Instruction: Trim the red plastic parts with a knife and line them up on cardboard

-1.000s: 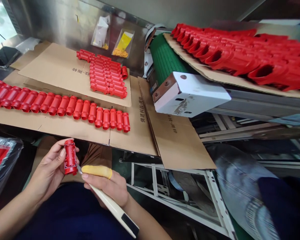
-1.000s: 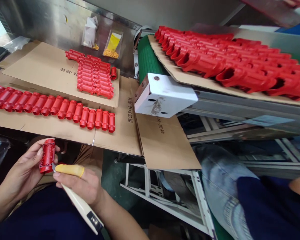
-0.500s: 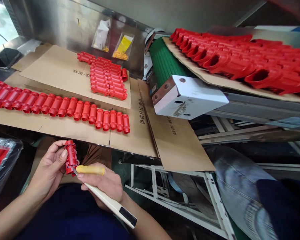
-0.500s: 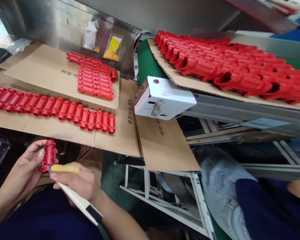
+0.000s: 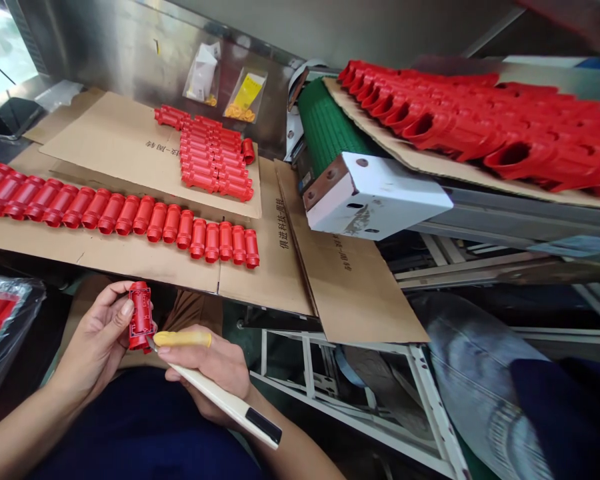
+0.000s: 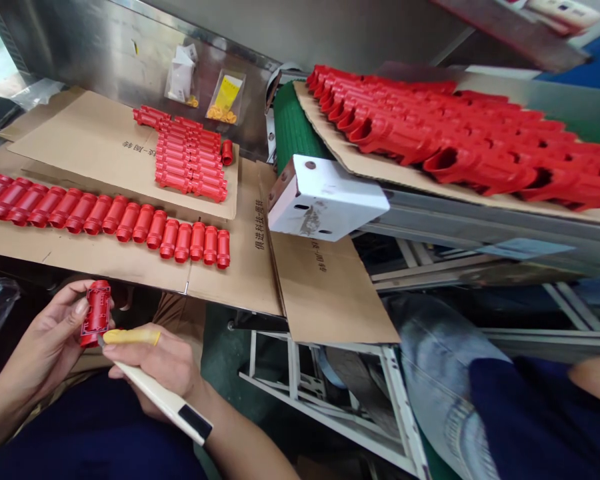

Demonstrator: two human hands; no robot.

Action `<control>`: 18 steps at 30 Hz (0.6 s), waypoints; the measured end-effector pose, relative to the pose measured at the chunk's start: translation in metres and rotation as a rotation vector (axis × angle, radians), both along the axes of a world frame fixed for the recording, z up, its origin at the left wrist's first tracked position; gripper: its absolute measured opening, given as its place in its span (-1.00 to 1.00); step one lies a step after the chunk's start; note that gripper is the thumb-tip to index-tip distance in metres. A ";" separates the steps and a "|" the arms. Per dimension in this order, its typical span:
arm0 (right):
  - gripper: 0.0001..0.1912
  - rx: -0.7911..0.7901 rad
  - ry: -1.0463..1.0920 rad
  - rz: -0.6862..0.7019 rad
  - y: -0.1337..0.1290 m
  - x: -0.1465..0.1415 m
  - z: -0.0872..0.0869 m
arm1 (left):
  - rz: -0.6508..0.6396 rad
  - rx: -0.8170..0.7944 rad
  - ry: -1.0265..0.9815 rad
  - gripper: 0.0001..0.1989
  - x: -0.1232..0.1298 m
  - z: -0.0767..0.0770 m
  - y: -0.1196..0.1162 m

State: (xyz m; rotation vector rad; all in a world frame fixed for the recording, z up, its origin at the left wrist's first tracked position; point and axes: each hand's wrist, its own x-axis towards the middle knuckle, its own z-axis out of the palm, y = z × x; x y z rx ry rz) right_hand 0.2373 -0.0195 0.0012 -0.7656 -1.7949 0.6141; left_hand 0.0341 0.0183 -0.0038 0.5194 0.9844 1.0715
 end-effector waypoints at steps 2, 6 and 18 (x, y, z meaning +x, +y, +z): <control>-0.74 0.010 -0.005 -0.007 0.000 0.000 0.000 | -0.016 0.028 0.025 -0.59 0.000 0.002 0.001; -0.77 -0.003 -0.015 -0.022 0.000 0.001 0.001 | 0.036 0.077 0.062 -0.58 0.003 0.005 0.003; -0.66 -0.092 0.035 -0.355 -0.006 0.002 -0.011 | 0.176 0.123 0.139 -0.51 0.010 0.006 0.001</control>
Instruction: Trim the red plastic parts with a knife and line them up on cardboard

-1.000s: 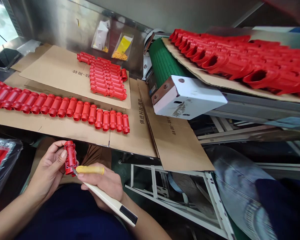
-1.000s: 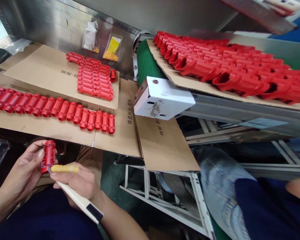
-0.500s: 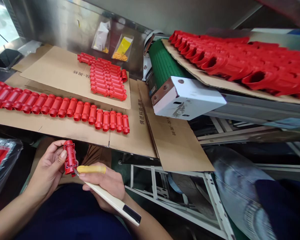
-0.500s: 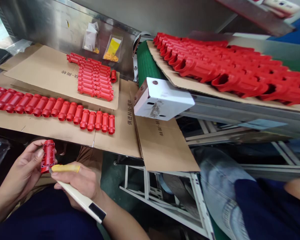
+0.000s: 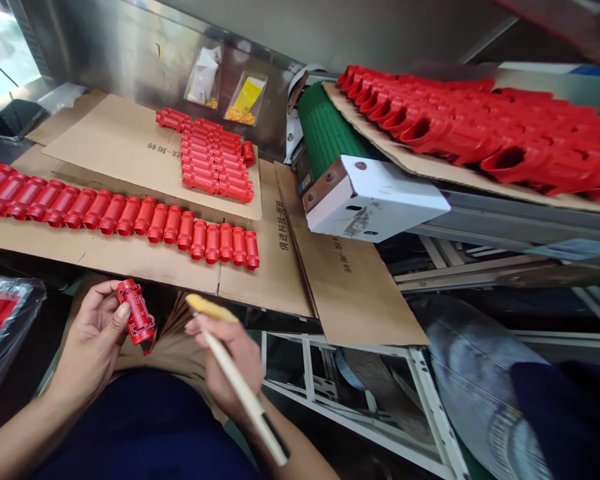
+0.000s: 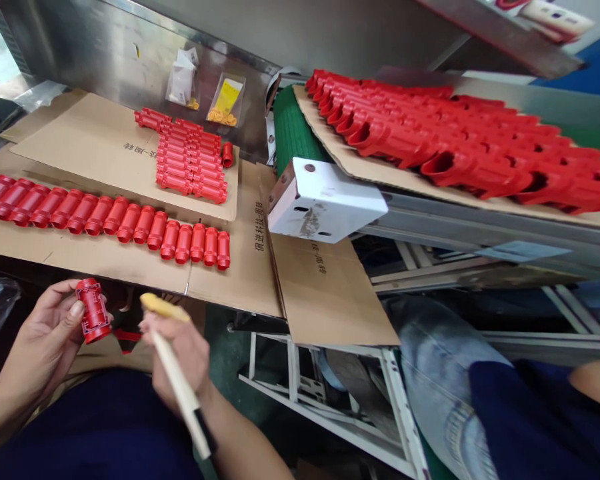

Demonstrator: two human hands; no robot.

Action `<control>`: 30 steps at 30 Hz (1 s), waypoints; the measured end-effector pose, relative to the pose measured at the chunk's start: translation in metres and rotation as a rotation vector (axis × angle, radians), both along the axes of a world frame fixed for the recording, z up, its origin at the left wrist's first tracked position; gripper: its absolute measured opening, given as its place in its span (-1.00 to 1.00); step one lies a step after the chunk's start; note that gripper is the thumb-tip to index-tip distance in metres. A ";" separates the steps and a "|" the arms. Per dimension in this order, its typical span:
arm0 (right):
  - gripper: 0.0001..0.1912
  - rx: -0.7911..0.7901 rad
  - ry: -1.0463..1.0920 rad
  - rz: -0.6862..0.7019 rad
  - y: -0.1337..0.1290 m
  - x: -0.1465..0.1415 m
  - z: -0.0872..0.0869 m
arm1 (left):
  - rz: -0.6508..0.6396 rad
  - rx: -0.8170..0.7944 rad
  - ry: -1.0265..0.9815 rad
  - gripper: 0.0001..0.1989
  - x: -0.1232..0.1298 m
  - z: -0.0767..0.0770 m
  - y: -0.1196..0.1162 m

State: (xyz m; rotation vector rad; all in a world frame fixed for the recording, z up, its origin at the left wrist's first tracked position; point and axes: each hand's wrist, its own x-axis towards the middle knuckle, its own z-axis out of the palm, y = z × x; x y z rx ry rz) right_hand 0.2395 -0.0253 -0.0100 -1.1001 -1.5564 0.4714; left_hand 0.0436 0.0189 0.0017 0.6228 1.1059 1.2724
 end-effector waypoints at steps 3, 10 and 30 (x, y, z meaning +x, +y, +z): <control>-0.78 -0.030 0.089 -0.065 0.001 -0.002 0.003 | -0.062 0.025 -0.036 -0.59 -0.001 0.003 -0.003; -0.73 0.137 -0.011 0.154 0.011 -0.018 0.004 | -0.167 0.136 0.110 -0.78 -0.008 -0.007 -0.015; -0.66 0.168 -0.034 0.069 0.002 -0.027 0.000 | -0.108 0.213 0.236 -0.81 0.001 -0.002 -0.021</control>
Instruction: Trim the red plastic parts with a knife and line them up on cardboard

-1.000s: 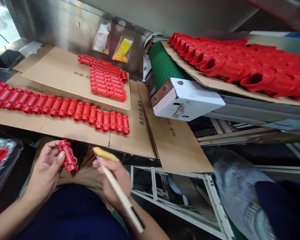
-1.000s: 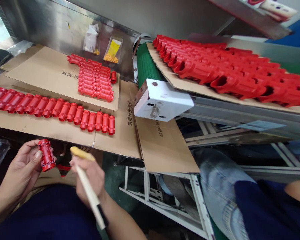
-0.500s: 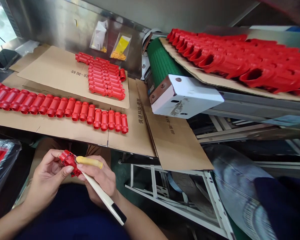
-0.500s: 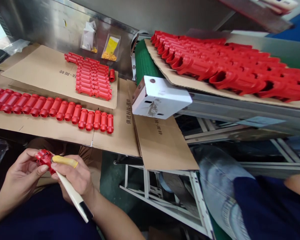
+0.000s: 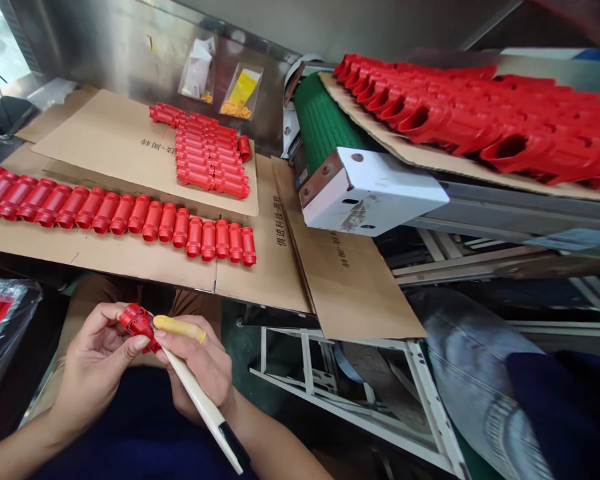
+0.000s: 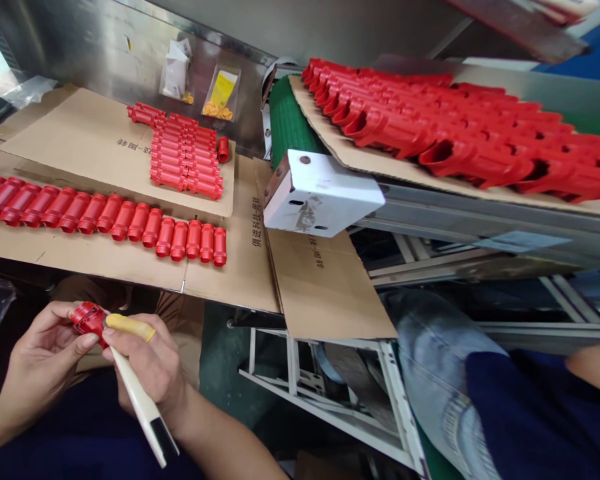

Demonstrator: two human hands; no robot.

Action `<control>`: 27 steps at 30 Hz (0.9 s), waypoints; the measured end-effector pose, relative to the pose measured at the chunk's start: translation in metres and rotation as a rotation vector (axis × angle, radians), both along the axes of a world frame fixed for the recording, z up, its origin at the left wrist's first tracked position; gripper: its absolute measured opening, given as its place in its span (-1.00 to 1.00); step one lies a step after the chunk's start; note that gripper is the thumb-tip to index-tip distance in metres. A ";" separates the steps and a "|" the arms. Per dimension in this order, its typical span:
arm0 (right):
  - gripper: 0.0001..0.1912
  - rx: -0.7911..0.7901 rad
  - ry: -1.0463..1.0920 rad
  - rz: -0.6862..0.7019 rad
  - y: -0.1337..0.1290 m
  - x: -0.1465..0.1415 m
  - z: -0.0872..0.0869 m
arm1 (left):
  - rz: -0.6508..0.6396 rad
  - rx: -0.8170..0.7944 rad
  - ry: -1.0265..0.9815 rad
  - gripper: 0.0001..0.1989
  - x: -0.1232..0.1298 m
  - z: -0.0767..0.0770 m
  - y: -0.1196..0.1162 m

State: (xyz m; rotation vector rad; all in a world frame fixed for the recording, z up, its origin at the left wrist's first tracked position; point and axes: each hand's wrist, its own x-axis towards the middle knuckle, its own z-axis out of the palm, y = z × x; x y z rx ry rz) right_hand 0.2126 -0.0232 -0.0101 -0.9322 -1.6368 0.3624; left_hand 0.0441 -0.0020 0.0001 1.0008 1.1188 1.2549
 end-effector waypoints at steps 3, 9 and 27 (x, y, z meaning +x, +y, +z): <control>-0.67 -0.014 0.023 0.008 -0.001 0.001 0.002 | 0.017 -0.019 -0.032 -0.79 0.000 -0.001 -0.002; -0.78 -0.028 0.052 0.052 0.002 0.004 0.005 | -0.022 -0.025 -0.030 -0.80 -0.002 0.000 0.000; -0.85 -0.247 0.253 0.119 0.018 0.028 0.001 | -0.103 -0.129 -0.140 -0.65 -0.011 -0.006 0.008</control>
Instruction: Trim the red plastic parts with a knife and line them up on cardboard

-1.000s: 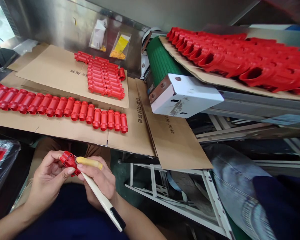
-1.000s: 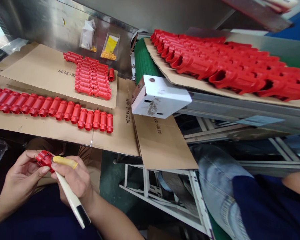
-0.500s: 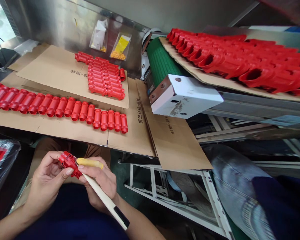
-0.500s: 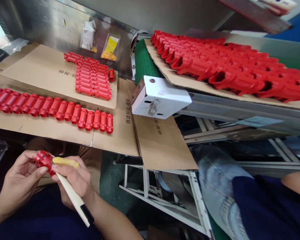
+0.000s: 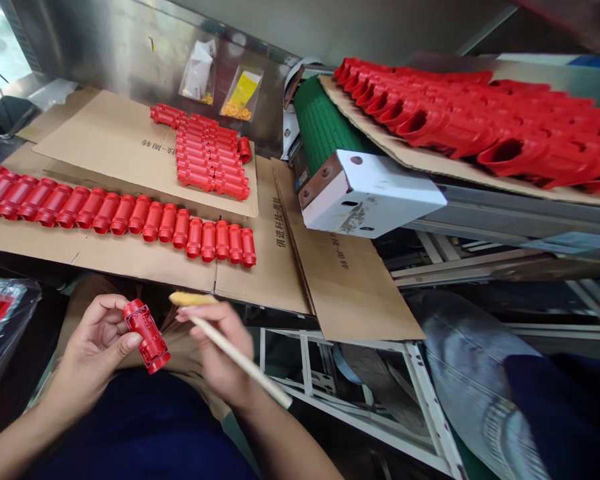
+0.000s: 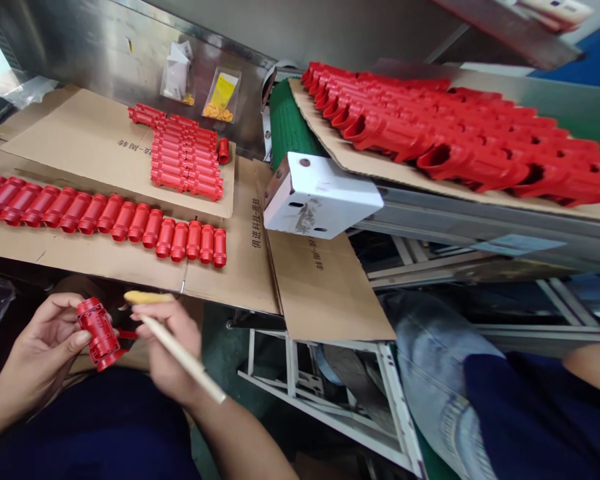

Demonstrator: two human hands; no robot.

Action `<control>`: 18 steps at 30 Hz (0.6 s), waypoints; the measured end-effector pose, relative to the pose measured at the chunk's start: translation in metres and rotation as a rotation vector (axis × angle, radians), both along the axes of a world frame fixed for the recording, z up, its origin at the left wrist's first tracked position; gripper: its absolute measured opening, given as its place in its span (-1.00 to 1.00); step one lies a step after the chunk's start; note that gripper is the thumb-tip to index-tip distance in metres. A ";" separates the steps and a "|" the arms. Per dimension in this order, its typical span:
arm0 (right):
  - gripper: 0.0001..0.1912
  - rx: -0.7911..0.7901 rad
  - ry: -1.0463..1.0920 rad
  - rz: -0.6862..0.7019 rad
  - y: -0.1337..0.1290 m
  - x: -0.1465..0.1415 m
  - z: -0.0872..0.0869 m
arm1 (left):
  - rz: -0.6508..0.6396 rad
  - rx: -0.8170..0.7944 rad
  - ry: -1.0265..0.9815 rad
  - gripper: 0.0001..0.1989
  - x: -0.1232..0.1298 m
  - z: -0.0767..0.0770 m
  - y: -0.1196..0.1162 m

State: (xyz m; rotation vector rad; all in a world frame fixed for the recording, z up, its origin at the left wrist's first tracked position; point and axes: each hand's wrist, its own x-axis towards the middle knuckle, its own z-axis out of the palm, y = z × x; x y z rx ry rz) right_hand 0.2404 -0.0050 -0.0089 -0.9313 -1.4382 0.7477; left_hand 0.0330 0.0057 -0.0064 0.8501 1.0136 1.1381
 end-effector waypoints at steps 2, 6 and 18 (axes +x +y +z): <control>-0.80 -0.122 0.254 -0.027 -0.001 0.001 0.000 | -0.012 -0.034 -0.035 -0.60 0.000 0.000 -0.001; -0.78 -0.126 0.234 0.092 -0.004 0.005 0.006 | -0.022 -0.091 -0.069 -0.55 0.000 -0.003 -0.004; -0.69 0.301 -0.417 0.124 -0.005 0.007 0.005 | -0.076 -0.041 -0.077 -0.57 -0.001 -0.002 -0.001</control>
